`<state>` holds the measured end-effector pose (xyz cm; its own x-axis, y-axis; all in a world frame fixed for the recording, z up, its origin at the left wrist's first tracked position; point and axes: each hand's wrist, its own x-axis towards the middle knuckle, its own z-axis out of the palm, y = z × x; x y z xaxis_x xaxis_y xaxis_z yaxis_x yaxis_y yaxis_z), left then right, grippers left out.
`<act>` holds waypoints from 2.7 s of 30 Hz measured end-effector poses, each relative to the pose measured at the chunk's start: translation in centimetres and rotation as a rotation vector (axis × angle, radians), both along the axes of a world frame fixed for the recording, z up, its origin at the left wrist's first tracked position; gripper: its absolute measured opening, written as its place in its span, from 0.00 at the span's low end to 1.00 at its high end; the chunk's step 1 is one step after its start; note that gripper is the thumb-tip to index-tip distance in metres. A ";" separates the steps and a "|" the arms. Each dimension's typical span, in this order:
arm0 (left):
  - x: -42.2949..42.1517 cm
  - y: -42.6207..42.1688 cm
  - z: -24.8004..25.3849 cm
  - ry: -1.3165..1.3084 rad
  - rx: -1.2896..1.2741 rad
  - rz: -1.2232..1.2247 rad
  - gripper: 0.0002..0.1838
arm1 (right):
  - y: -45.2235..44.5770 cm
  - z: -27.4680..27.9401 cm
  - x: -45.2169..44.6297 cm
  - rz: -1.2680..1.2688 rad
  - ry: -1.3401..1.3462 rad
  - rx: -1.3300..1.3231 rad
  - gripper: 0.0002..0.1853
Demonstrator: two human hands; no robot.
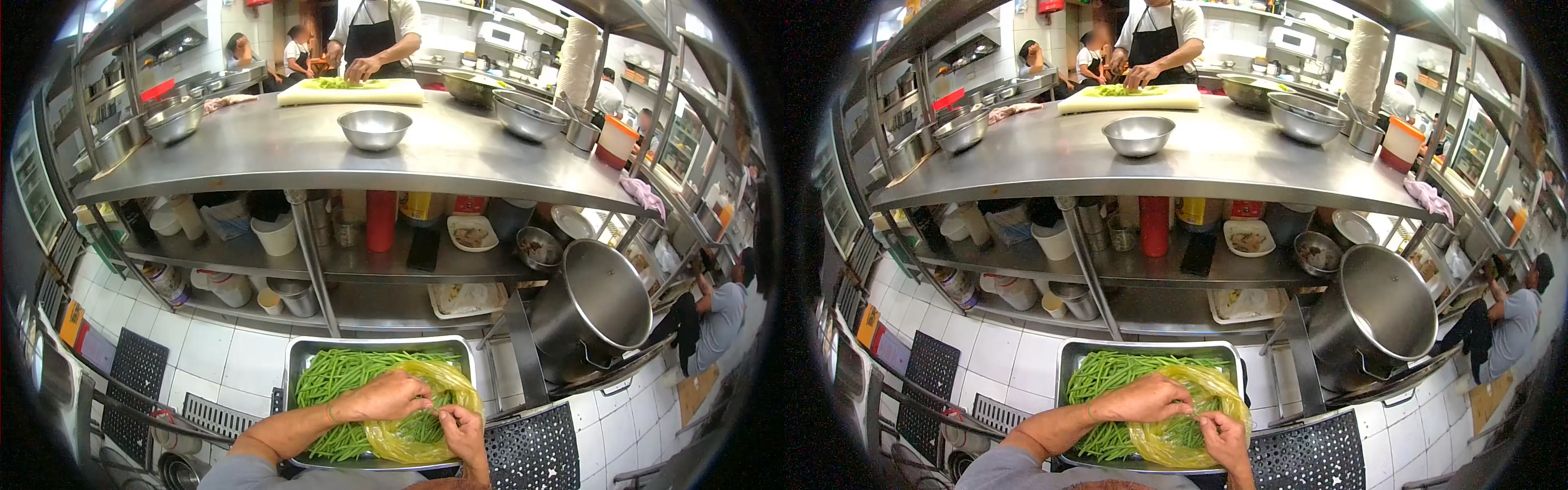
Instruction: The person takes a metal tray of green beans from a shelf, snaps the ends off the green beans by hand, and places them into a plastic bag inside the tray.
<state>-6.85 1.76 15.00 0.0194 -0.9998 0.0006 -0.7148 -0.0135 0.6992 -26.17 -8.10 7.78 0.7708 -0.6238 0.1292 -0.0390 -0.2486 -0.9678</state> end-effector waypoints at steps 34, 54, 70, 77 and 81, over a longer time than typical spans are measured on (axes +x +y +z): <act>-1.1 0.8 0.9 0.579 -0.357 0.173 0.09 | 1.0 1.2 0.1 0.084 -0.287 0.782 0.08; -0.9 0.4 1.1 0.229 -0.516 0.160 0.11 | 0.3 -0.1 1.0 -0.010 -0.209 0.489 0.10; -4.4 0.4 -1.0 -0.053 -0.651 -0.187 0.16 | 0.1 -1.8 1.5 -0.012 -0.231 0.461 0.08; -4.4 0.7 -0.6 -0.095 -0.630 -0.204 0.17 | 0.2 -1.8 1.4 0.025 -0.287 0.569 0.07; -4.2 1.3 0.7 0.156 -0.734 -0.263 0.20 | 0.5 -0.2 1.7 -0.037 -0.207 0.429 0.06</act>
<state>-11.04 3.02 15.69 -0.1631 -0.7168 0.6780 -0.5238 0.6452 0.5562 -24.52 -7.56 7.62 0.7321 -0.6812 0.0024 0.1637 0.1726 -0.9713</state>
